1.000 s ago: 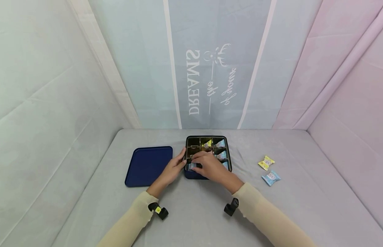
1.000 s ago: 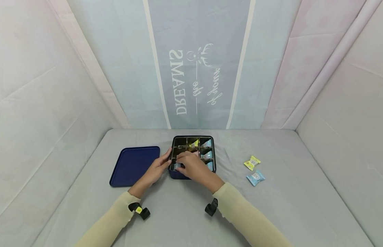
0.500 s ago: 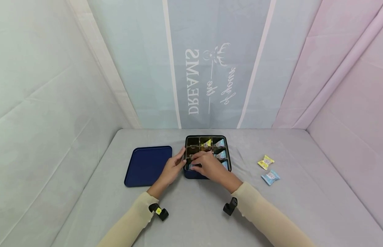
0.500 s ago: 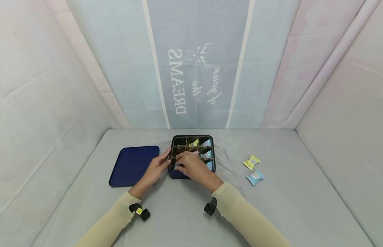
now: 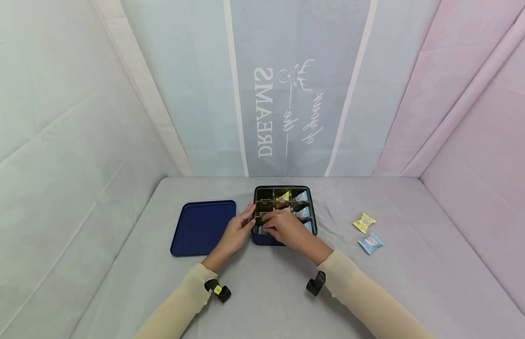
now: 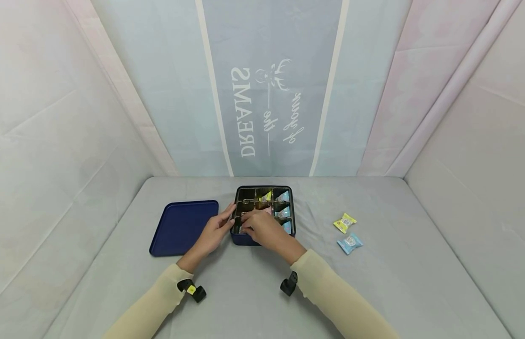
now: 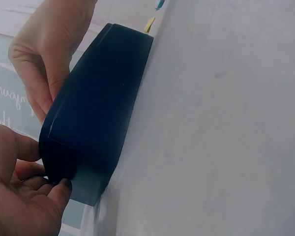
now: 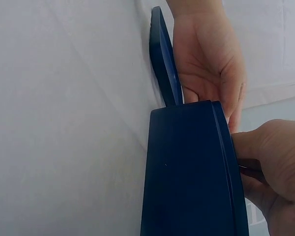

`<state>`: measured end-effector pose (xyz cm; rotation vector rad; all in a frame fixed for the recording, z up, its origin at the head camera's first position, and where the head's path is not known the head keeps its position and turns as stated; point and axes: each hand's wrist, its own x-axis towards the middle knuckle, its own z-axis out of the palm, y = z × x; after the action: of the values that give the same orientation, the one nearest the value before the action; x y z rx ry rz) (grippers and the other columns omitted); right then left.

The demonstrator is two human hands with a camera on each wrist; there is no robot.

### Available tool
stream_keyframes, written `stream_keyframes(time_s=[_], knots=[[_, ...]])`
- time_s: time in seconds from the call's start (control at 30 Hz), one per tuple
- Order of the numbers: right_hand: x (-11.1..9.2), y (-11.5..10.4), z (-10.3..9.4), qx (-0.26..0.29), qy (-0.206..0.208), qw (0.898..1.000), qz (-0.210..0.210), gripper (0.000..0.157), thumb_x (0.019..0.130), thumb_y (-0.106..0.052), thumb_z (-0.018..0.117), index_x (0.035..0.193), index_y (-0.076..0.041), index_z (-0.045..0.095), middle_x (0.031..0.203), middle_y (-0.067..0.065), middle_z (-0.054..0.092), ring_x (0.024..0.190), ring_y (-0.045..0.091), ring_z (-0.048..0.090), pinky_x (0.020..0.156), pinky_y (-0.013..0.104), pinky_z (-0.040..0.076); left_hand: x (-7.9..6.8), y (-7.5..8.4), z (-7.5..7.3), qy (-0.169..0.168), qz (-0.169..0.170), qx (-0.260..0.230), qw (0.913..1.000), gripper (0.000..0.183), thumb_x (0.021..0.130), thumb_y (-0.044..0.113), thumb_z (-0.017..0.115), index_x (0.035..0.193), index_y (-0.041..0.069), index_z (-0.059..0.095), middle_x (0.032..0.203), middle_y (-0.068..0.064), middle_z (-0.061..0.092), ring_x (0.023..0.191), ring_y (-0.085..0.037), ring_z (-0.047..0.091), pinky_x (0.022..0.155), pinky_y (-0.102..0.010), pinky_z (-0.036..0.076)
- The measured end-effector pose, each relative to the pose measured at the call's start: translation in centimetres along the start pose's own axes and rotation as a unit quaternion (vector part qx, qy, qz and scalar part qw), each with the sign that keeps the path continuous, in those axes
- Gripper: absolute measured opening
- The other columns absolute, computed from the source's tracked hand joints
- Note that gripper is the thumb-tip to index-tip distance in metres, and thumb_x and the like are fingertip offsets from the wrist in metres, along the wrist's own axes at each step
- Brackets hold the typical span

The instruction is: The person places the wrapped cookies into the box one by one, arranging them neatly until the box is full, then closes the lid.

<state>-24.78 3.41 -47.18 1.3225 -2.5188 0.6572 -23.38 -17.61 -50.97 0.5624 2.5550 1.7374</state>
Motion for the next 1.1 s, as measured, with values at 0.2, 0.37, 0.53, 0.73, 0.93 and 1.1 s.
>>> stream_keyframes(time_s=[0.2, 0.37, 0.53, 0.73, 0.93, 1.1], knots=[[-0.1, -0.1, -0.1, -0.006, -0.001, 1.0, 0.009, 0.012, 0.088, -0.004, 0.079, 0.099, -0.005, 0.082, 0.115, 0.01, 0.075, 0.102, 0.02, 0.073, 0.083, 0.03, 0.06, 0.1, 0.0, 0.0, 0.001, 0.004, 0.001, 1.0, 0.054, 0.108, 0.01, 0.051, 0.158, 0.003, 0.033, 0.167, -0.007, 0.022, 0.151, -0.018, 0.024, 0.117, -0.045, 0.034], [-0.2, -0.2, -0.1, -0.006, 0.0, 1.0, 0.012, 0.012, 0.089, -0.004, 0.078, 0.101, -0.004, 0.082, 0.114, 0.011, 0.075, 0.099, 0.019, 0.074, 0.082, 0.03, 0.06, 0.1, 0.0, 0.0, 0.002, 0.006, 0.001, 1.0, 0.054, 0.108, 0.011, 0.051, 0.158, 0.004, 0.032, 0.167, -0.005, 0.022, 0.151, -0.017, 0.024, 0.117, -0.045, 0.034], [-0.5, -0.4, -0.1, -0.004, 0.006, 1.0, 0.016, 0.013, 0.09, -0.005, 0.077, 0.102, -0.003, 0.082, 0.114, 0.011, 0.075, 0.098, 0.019, 0.074, 0.081, 0.03, 0.06, 0.0, -0.1, 0.0, 0.002, 0.009, 0.004, 0.9999, 0.055, 0.108, 0.012, 0.051, 0.159, 0.004, 0.03, 0.167, -0.009, 0.022, 0.151, -0.017, 0.024, 0.117, -0.044, 0.034], [-0.8, -0.5, -0.1, -0.02, 0.021, 0.999, 0.018, 0.015, 0.089, -0.004, 0.078, 0.103, -0.002, 0.081, 0.115, 0.011, 0.075, 0.099, 0.02, 0.074, 0.081, 0.031, 0.061, 0.1, -0.2, 0.1, 0.003, 0.012, 0.001, 0.9999, 0.055, 0.108, 0.011, 0.052, 0.158, 0.005, 0.031, 0.166, -0.002, 0.022, 0.151, -0.016, 0.025, 0.117, -0.044, 0.034], [-1.4, -0.7, -0.5, -0.026, 0.036, 0.999, 0.023, 0.015, 0.088, -0.002, 0.078, 0.103, -0.001, 0.081, 0.113, 0.011, 0.075, 0.102, 0.022, 0.073, 0.082, 0.033, 0.06, 0.0, -0.3, 0.2, 0.001, 0.013, 0.003, 0.9999, 0.055, 0.107, 0.009, 0.051, 0.158, 0.003, 0.031, 0.167, -0.007, 0.022, 0.151, -0.017, 0.024, 0.117, -0.044, 0.034], [-1.8, -0.6, -0.6, -0.042, 0.069, 0.996, 0.028, 0.015, 0.089, -0.006, 0.079, 0.103, -0.003, 0.08, 0.105, 0.007, 0.077, 0.099, 0.02, 0.073, 0.081, 0.033, 0.06, -0.1, -0.2, 0.2, 0.009, 0.019, 0.003, 0.9998, 0.055, 0.107, 0.007, 0.051, 0.158, 0.003, 0.032, 0.166, -0.009, 0.023, 0.151, -0.021, 0.025, 0.116, -0.047, 0.034]])
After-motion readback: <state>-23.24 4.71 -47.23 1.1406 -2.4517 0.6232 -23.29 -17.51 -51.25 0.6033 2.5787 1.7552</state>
